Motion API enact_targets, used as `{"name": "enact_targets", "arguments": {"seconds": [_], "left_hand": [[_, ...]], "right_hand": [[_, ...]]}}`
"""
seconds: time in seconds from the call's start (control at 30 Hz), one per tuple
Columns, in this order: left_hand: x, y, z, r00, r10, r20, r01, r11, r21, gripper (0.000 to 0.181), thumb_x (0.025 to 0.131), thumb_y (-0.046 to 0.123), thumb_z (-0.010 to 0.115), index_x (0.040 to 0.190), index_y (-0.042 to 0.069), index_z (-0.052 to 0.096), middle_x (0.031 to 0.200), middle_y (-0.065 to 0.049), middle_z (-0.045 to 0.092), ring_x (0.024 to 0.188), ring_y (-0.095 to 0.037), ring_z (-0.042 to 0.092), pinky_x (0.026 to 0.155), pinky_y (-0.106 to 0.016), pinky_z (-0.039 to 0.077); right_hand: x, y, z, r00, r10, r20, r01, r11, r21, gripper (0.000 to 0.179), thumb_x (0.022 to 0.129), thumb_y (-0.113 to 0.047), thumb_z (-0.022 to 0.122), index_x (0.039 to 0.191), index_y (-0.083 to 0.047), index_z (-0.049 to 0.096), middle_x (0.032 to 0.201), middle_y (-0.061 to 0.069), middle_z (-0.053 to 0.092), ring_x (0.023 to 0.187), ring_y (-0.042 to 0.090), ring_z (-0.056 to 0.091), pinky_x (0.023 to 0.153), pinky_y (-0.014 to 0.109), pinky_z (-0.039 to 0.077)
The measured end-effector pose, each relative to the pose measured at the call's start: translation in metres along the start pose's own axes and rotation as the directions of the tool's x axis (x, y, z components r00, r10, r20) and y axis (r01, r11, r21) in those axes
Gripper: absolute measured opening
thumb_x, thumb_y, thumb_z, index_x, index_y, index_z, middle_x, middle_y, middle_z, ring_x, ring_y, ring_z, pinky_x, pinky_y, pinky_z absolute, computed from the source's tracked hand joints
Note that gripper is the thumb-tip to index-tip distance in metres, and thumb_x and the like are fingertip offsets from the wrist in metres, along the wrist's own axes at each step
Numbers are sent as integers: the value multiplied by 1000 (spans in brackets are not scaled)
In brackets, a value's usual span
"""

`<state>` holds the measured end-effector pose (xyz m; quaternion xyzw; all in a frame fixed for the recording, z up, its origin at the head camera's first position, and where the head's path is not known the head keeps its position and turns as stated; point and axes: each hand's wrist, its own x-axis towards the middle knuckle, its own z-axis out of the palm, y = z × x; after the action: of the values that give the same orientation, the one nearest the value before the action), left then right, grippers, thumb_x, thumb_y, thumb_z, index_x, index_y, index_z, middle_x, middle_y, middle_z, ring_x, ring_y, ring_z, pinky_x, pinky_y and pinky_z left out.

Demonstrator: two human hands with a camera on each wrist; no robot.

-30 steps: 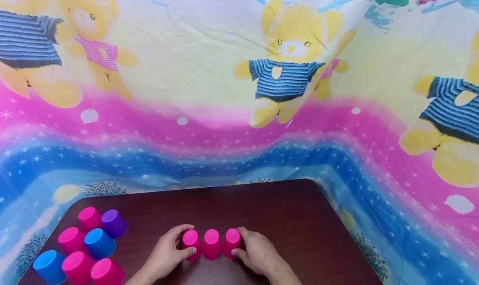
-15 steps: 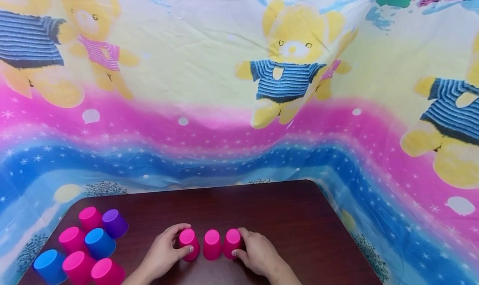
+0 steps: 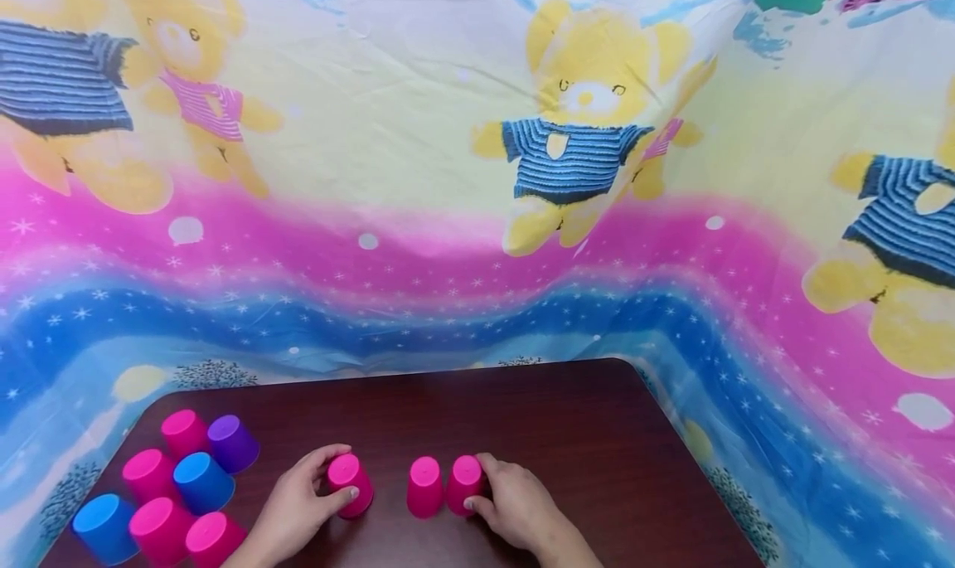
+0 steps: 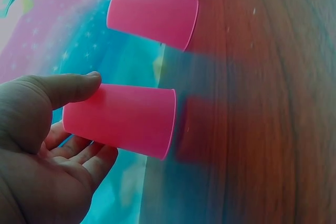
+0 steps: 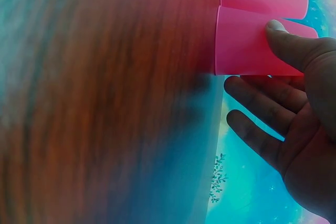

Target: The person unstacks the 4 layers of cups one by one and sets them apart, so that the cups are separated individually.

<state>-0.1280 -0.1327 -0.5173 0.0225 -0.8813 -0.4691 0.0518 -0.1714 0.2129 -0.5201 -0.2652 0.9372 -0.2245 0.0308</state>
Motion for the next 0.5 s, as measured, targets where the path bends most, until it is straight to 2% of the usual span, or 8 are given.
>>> {"name": "enact_targets", "arguments": {"seconds": [0.23, 0.5], "left_hand": [[0, -6, -20, 999, -27, -37, 28, 999, 25, 61, 81, 21, 91, 136, 13, 65, 128, -7, 68, 111, -24, 67, 90, -45, 59], [-4, -10, -31, 995, -91, -51, 94, 994, 63, 66, 82, 21, 90, 141, 11, 61, 133, -15, 65, 116, -33, 65, 94, -52, 57]], "right_hand": [[-1, 0, 0, 1000, 1, -2, -1, 1000, 2, 49, 96, -42, 74, 136, -19, 58, 114, -10, 71, 105, 11, 69, 88, 39, 59], [0, 0, 1, 1000, 0, -5, 0, 1000, -3, 49, 96, -42, 74, 136, -18, 58, 114, -10, 71, 106, 13, 70, 88, 40, 59]]}}
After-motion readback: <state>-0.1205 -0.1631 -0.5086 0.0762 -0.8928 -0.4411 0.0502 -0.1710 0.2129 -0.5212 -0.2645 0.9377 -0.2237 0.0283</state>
